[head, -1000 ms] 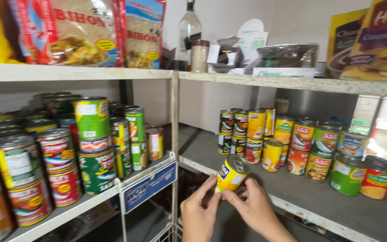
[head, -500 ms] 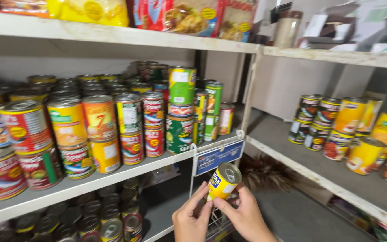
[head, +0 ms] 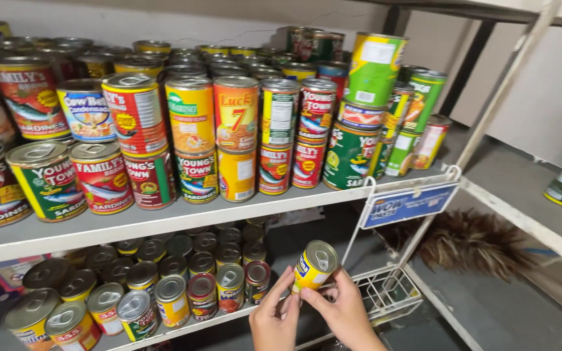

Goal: Arranging and organizing various canned goods on grocery store shelves.

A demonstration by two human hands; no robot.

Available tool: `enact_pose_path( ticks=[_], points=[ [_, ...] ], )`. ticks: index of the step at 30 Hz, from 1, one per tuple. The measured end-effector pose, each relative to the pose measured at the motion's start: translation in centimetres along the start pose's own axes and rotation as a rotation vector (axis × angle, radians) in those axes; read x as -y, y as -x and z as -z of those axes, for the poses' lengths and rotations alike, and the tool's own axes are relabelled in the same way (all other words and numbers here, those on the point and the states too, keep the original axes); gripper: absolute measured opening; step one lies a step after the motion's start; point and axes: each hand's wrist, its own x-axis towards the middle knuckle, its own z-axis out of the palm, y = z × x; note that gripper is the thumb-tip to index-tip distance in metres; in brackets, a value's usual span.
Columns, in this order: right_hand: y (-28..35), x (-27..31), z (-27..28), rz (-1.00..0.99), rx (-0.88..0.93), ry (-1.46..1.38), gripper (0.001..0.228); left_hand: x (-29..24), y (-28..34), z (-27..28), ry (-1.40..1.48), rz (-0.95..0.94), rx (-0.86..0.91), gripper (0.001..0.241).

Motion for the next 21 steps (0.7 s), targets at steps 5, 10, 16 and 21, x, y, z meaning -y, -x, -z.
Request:
enact_pose_path(
  ticks=[5,10,16,21],
  points=[
    [-1.7,-4.1,-0.7,0.001,-0.037,0.214,0.055,5.8,-0.5,1.2,-0.013,0.005,-0.056,0.048],
    [-3.5,-8.5,-1.0,-0.081,-0.041,0.253,0.051,10.4,-0.9,1.3,-0.007,-0.034,-0.101,0.060],
    [-5.5,-10.5,-2.1,-0.004,-0.082,0.506,0.056,14.3,-1.3,2.5,-0.443,-0.098,0.026,0.082],
    [-7.3,-12.4,-2.8,-0.062,-0.130,0.654,0.040,17.2,-1.5,2.1,-0.432,-0.014,0.071,0.083]
  ],
)
